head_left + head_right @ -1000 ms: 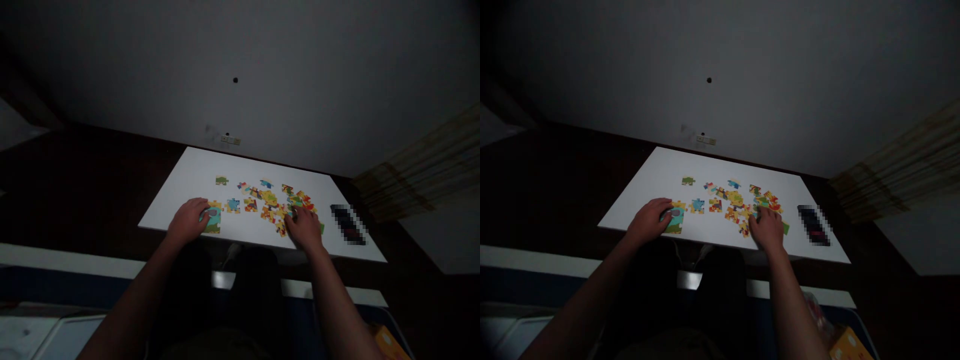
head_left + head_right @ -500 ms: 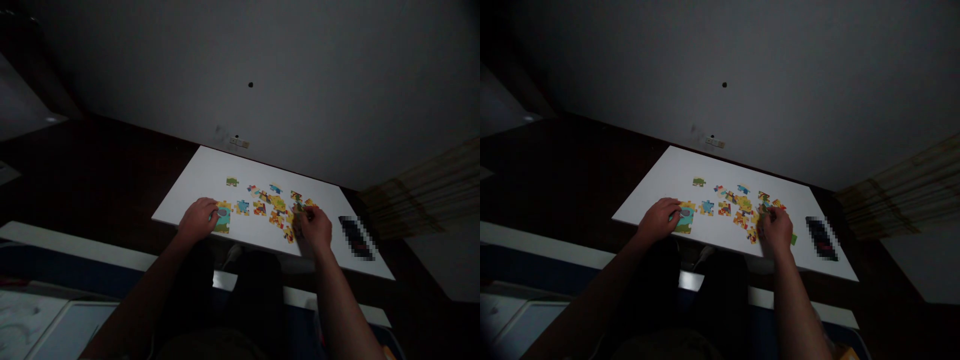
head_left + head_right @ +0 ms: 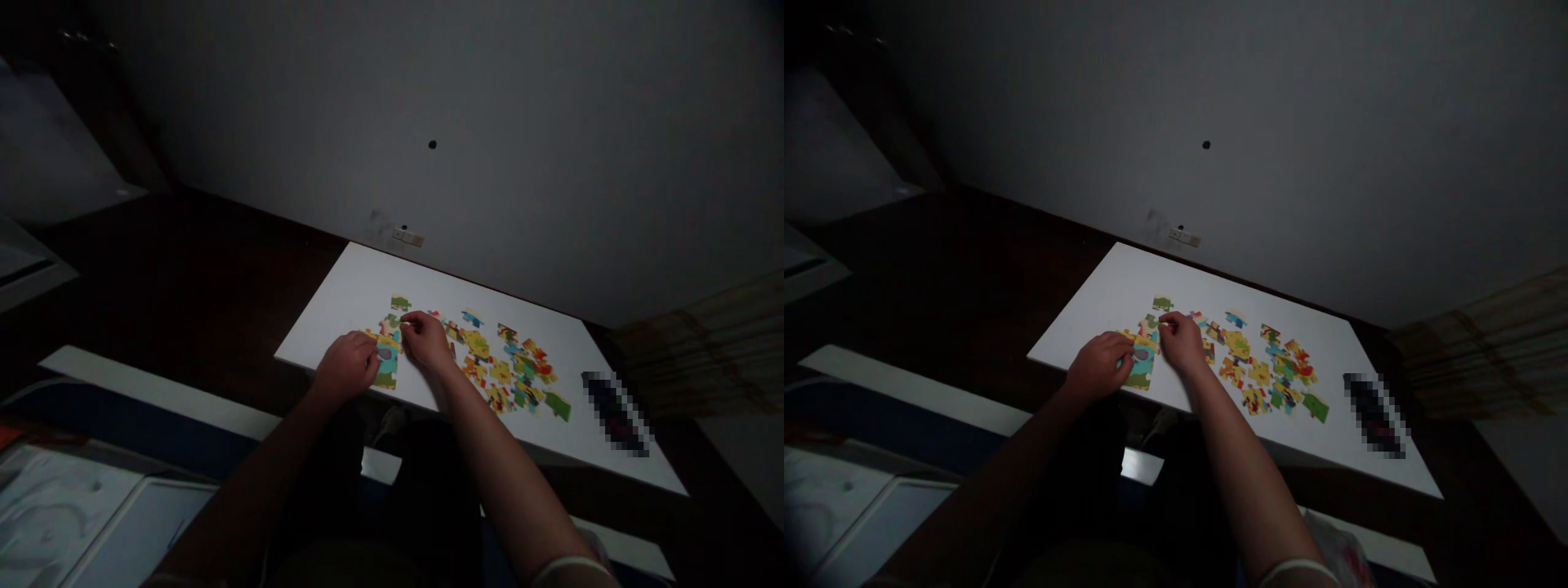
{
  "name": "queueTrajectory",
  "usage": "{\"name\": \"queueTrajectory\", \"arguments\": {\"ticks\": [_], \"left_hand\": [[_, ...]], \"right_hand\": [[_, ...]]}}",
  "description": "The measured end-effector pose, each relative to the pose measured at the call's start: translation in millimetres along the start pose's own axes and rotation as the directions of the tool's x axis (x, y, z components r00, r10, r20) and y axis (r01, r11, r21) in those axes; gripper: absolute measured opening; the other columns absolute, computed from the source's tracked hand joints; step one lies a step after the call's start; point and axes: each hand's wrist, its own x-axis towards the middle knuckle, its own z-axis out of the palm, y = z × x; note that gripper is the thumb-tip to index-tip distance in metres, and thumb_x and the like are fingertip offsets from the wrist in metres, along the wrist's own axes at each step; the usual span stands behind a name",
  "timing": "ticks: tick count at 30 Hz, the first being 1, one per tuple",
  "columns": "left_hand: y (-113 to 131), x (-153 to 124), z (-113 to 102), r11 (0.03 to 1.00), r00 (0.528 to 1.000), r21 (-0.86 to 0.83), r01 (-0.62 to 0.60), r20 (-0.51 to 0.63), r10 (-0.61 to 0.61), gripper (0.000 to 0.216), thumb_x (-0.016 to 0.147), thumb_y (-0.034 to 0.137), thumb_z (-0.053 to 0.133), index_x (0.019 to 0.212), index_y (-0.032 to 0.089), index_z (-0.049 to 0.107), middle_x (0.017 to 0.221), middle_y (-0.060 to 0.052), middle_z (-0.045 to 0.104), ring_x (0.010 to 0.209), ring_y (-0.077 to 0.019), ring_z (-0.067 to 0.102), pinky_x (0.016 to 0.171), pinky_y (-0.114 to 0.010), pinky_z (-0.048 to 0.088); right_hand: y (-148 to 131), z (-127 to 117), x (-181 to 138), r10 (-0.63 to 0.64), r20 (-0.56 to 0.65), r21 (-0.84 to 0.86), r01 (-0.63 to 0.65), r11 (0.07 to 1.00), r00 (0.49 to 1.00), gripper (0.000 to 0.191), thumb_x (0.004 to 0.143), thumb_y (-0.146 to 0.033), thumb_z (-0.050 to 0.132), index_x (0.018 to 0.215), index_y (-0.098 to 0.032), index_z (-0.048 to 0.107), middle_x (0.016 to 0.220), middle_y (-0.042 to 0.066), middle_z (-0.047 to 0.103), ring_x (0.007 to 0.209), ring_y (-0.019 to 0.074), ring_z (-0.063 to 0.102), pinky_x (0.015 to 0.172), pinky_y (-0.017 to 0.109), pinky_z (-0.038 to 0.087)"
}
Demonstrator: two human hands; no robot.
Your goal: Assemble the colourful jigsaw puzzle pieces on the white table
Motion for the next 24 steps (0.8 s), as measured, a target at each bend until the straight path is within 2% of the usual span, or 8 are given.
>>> {"name": "queueTrajectory", "arguments": {"ticks": [4, 7, 10, 12, 15, 19, 24], "left_hand": [[1, 0, 0, 1.000, 1.000, -0.002, 0.008, -0.010, -0.008, 0.021, 0.098, 0.017, 0.059, 0.102, 0.021, 0.080, 0.112, -0.013, 0.082, 0.111, -0.0316, 0.073, 0.099, -0.051, 0.060], [0, -1, 1, 1.000, 1.000, -0.001, 0.012, -0.005, -0.012, 0.021, 0.099, 0.018, 0.059, 0.101, 0.020, 0.079, 0.111, -0.013, 0.082, 0.110, -0.0313, 0.073, 0.098, -0.050, 0.060], [-1, 0, 1, 1.000, 1.000, -0.006, -0.009, -0.015, 0.009, 0.023, 0.102, 0.020, 0.056, 0.101, 0.020, 0.079, 0.112, -0.014, 0.082, 0.111, -0.0317, 0.074, 0.099, -0.050, 0.060], [-3, 0, 1, 1.000, 1.000, -0.011, -0.023, -0.017, 0.023, 0.028, 0.104, 0.021, 0.052, 0.100, 0.020, 0.080, 0.114, -0.013, 0.083, 0.111, -0.0317, 0.074, 0.101, -0.051, 0.060], [-7, 3, 1, 1.000, 1.000, -0.019, -0.021, -0.013, 0.021, 0.032, 0.104, 0.025, 0.050, 0.099, 0.022, 0.082, 0.114, -0.012, 0.084, 0.111, -0.0321, 0.075, 0.102, -0.051, 0.060], [-10, 6, 1, 1.000, 1.000, -0.010, -0.022, -0.020, 0.021, 0.033, 0.103, 0.030, 0.052, 0.100, 0.023, 0.084, 0.114, -0.012, 0.085, 0.112, -0.0321, 0.077, 0.105, -0.051, 0.061], [-12, 6, 0, 1.000, 1.000, 0.017, -0.010, 0.006, 0.010, 0.033, 0.103, 0.034, 0.052, 0.102, 0.023, 0.084, 0.115, -0.012, 0.085, 0.113, -0.0337, 0.076, 0.104, -0.053, 0.061]], "right_hand": [[-1, 5, 5, -0.012, 0.026, -0.018, 0.013, 1.000, 1.000, 0.027, 0.089, -0.039, 0.066, 0.105, -0.022, 0.081, 0.078, 0.003, 0.077, 0.068, 0.0224, 0.067, 0.067, 0.034, 0.053], [0, -4, 1, -0.004, -0.051, -0.011, 0.003, 1.000, 0.999, 0.030, 0.090, -0.041, 0.065, 0.107, -0.022, 0.081, 0.083, 0.005, 0.078, 0.072, 0.0241, 0.068, 0.070, 0.036, 0.055], [5, -29, -16, -0.007, -0.202, -0.028, 0.001, 1.000, 0.979, 0.033, 0.096, -0.040, 0.060, 0.114, -0.021, 0.080, 0.097, 0.008, 0.080, 0.083, 0.0265, 0.072, 0.079, 0.040, 0.059], [11, -50, -35, -0.060, -0.267, -0.109, 0.032, 0.994, 0.962, 0.031, 0.098, -0.035, 0.056, 0.114, -0.021, 0.079, 0.106, 0.011, 0.080, 0.095, 0.0288, 0.073, 0.089, 0.043, 0.060], [21, -74, -66, -0.168, -0.265, -0.263, 0.096, 0.960, 0.949, 0.028, 0.097, -0.024, 0.053, 0.107, -0.023, 0.079, 0.111, 0.013, 0.079, 0.106, 0.0305, 0.073, 0.099, 0.046, 0.059], [34, -93, -94, -0.228, -0.306, -0.288, 0.138, 0.948, 0.924, 0.030, 0.097, -0.017, 0.052, 0.105, -0.025, 0.079, 0.113, 0.011, 0.079, 0.111, 0.0283, 0.073, 0.104, 0.046, 0.059], [61, -126, -111, -0.167, -0.499, -0.324, -0.004, 0.946, 0.850, 0.028, 0.097, -0.017, 0.053, 0.100, -0.023, 0.080, 0.118, 0.013, 0.076, 0.114, 0.0282, 0.073, 0.105, 0.046, 0.060]]}}
